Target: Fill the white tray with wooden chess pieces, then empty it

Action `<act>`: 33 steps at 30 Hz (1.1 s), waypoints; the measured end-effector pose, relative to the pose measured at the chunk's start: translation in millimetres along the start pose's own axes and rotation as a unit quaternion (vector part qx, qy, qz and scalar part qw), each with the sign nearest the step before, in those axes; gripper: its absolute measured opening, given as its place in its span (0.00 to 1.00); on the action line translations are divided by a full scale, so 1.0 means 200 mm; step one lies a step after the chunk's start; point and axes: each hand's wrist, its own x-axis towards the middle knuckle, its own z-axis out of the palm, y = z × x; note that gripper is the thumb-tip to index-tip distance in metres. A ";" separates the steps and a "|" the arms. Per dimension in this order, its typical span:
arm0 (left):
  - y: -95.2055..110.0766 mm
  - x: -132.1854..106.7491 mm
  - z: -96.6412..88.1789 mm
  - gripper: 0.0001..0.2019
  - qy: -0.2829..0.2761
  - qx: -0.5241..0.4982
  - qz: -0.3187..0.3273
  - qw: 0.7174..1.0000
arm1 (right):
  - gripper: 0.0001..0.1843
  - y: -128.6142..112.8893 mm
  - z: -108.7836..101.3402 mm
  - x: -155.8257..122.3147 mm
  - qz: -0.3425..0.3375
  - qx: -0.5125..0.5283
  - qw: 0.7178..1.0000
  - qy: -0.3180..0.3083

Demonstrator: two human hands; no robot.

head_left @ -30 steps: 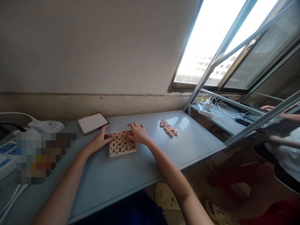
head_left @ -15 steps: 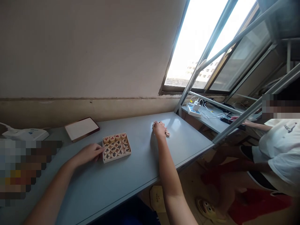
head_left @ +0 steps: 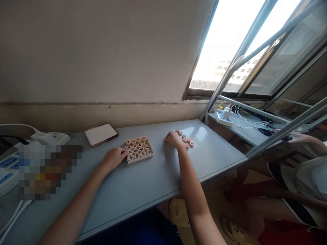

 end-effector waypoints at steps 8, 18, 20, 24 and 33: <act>-0.01 0.01 0.02 0.22 0.029 0.037 -0.001 0.999 | 0.09 -0.33 0.08 -0.09 -0.203 0.169 0.964 0.028; -0.01 0.02 0.00 0.22 0.009 0.025 0.002 1.000 | 0.24 -0.06 -0.15 -0.49 -0.154 0.074 0.976 0.134; -0.01 0.03 0.01 0.22 0.012 0.033 0.001 0.999 | 0.29 0.01 -0.12 -0.70 -0.145 0.017 0.979 0.144; -0.02 0.04 0.02 0.23 0.004 0.035 -0.005 0.999 | 0.26 0.10 0.06 -0.92 -0.150 -0.025 0.986 0.065; -0.02 0.02 0.01 0.24 0.000 0.032 0.005 0.999 | 0.10 0.00 0.10 -0.66 -0.163 0.138 0.974 0.069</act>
